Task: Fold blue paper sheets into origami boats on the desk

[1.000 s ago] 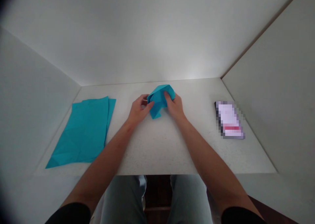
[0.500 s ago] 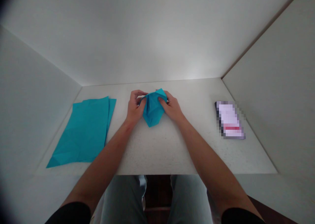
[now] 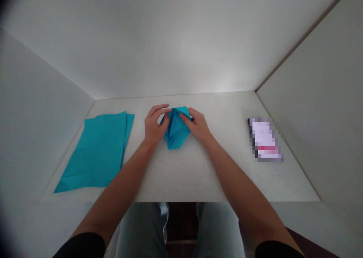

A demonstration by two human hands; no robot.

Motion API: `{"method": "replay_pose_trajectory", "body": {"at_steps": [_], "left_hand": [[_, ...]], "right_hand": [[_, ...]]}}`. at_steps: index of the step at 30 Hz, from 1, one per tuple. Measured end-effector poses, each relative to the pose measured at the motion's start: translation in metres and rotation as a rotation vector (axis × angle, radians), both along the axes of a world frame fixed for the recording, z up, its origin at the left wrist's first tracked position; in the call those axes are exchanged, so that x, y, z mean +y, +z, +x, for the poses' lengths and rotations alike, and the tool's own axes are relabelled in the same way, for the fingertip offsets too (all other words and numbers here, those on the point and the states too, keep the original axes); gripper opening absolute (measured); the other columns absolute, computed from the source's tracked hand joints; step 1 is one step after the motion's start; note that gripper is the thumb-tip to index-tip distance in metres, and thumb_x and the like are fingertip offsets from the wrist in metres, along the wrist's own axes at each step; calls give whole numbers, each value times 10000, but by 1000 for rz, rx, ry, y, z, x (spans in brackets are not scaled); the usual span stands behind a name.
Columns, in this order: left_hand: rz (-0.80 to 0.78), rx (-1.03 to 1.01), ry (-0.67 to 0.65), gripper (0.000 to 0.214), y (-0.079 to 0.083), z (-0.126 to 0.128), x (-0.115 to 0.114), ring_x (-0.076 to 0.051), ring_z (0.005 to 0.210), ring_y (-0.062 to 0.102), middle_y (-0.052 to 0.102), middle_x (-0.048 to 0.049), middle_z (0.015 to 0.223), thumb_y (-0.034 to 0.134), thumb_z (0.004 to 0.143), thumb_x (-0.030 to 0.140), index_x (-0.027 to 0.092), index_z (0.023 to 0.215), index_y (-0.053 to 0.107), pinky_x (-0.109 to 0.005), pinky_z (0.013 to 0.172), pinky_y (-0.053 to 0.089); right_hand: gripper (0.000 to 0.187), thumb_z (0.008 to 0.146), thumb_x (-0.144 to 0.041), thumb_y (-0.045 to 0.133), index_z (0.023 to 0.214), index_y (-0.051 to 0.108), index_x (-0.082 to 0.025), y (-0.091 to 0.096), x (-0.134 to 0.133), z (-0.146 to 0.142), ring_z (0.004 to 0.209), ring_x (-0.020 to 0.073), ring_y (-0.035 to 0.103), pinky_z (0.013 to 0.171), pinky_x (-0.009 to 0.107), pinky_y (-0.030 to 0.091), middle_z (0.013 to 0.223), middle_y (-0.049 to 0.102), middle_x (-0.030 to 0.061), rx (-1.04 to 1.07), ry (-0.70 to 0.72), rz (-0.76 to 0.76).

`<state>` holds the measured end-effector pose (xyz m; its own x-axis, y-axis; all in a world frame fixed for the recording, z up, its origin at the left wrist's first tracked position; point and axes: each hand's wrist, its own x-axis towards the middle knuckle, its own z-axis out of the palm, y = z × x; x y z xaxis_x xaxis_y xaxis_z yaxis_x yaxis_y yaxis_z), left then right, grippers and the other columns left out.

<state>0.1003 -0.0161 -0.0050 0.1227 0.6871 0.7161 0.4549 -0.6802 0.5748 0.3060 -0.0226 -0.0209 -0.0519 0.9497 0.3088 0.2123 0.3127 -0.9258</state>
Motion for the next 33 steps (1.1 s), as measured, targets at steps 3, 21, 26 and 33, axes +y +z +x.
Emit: {"method": "replay_pose_trajectory", "body": {"at_steps": [3, 21, 26, 33], "left_hand": [[-1, 13, 25, 172, 3, 1, -3, -246, 1171, 735, 759, -105, 1247, 767, 956, 307, 237, 1111, 746, -447, 1072, 597], [-540, -800, -179, 419, 0, 9, 8, -250, 1029, 803, 817, -72, 1009, 826, 866, 628, 226, 912, 716, -348, 882, 619], [-682, -1096, -168, 349, -1, 6, 18, -290, 1117, 799, 824, -71, 1026, 806, 860, 548, 223, 882, 683, -369, 917, 625], [-947, -1184, -101, 369, -9, -3, 29, -281, 984, 805, 807, -110, 915, 686, 942, 541, 177, 969, 742, -387, 909, 642]], "right_hand": [[367, 988, -601, 703, 1101, 833, -277, 5, -2, -1, 983, 248, 735, 782, 340, 573, 1082, 811, 44, -40, 24, 46], [410, 965, -638, 689, 1007, 820, -252, 1, 1, 1, 838, 241, 710, 740, 352, 562, 930, 799, 26, -26, -23, -29], [455, 915, -707, 729, 902, 744, -252, -2, 4, 4, 709, 191, 620, 641, 311, 504, 778, 688, -4, 100, -50, -69], [526, 813, -758, 819, 837, 677, -253, 2, 3, 2, 668, 163, 569, 577, 281, 481, 737, 633, -18, 209, -25, -118]]}}
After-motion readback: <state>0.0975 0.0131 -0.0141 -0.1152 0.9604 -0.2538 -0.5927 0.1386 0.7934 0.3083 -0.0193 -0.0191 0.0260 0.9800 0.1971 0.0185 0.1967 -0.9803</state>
